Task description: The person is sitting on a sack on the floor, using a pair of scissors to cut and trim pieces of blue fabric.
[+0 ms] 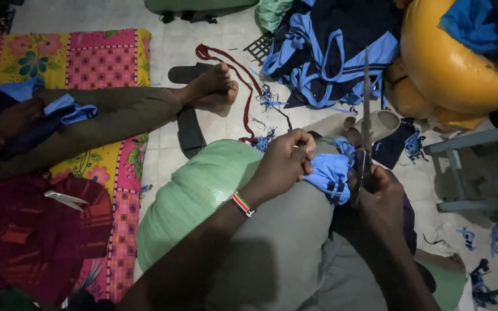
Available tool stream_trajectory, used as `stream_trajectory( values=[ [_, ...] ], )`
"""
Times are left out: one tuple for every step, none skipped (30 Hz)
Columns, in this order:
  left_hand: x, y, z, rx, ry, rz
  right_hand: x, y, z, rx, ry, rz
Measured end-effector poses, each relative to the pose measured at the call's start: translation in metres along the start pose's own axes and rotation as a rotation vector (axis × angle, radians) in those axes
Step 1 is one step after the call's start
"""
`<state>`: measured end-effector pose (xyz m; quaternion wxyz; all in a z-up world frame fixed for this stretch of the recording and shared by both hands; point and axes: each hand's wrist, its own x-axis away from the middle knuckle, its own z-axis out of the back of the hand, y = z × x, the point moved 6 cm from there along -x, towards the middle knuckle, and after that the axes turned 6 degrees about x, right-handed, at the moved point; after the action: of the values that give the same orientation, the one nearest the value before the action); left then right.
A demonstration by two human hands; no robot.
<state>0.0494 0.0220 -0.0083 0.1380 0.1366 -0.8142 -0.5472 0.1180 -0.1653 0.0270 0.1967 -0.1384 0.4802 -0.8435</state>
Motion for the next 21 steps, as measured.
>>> stream_trajectory(
  values=[
    [0.002,0.005,0.0,-0.123,0.007,-0.077,-0.002,0.005,0.001,0.034,0.011,0.01],
    [0.005,0.01,0.0,-0.247,0.013,-0.155,-0.003,0.01,0.002,0.068,0.021,0.019],
    [0.005,0.008,-0.001,-0.245,0.013,-0.153,-0.004,0.012,0.004,0.069,0.021,0.017],
    [0.006,0.008,-0.003,-0.358,0.034,-0.199,-0.004,0.015,0.005,0.116,-0.001,0.007],
    [0.007,0.009,-0.005,-0.473,0.056,-0.246,-0.005,0.017,0.005,0.16,-0.024,-0.002],
    [0.01,0.014,-0.01,-0.473,0.056,-0.244,-0.004,0.018,0.005,0.16,-0.025,-0.003],
    [0.013,0.021,-0.015,-0.548,0.075,-0.265,-0.003,0.018,0.004,0.177,-0.019,0.015],
    [0.017,0.028,-0.019,-0.624,0.095,-0.286,-0.003,0.018,0.004,0.193,-0.013,0.033],
    [0.015,0.028,-0.02,-0.625,0.098,-0.288,-0.003,0.014,0.003,0.193,-0.014,0.037],
    [0.012,0.028,-0.023,-0.705,0.089,-0.283,-0.002,0.01,0.002,0.22,-0.009,0.056],
    [0.011,0.028,-0.025,-0.787,0.08,-0.276,-0.001,0.006,0.001,0.247,-0.003,0.074],
    [0.009,0.024,-0.025,-0.789,0.083,-0.276,-0.003,0.013,0.002,0.245,-0.005,0.076],
    [0.007,0.019,-0.024,-0.775,0.106,-0.24,-0.006,0.02,0.002,0.262,-0.022,0.067],
    [0.004,0.014,-0.023,-0.76,0.13,-0.205,-0.009,0.027,0.003,0.28,-0.039,0.058],
    [0.005,0.014,-0.019,-0.76,0.13,-0.206,-0.008,0.023,0.004,0.28,-0.038,0.059],
    [0.004,0.012,-0.017,-0.671,0.089,-0.176,-0.008,0.021,0.005,0.264,-0.052,0.035],
    [0.004,0.009,-0.014,-0.582,0.047,-0.144,-0.007,0.019,0.005,0.246,-0.065,0.009],
    [0.007,0.012,-0.013,-0.583,0.046,-0.145,-0.006,0.021,0.007,0.245,-0.064,0.009],
    [0.009,0.013,-0.011,-0.551,0.031,-0.101,-0.006,0.022,0.009,0.291,-0.058,0.013],
    [0.011,0.013,-0.01,-0.519,0.017,-0.057,-0.005,0.024,0.011,0.336,-0.051,0.017],
    [0.008,0.007,-0.008,-0.522,0.017,-0.054,-0.003,0.01,0.014,0.333,-0.053,0.015]
  ],
)
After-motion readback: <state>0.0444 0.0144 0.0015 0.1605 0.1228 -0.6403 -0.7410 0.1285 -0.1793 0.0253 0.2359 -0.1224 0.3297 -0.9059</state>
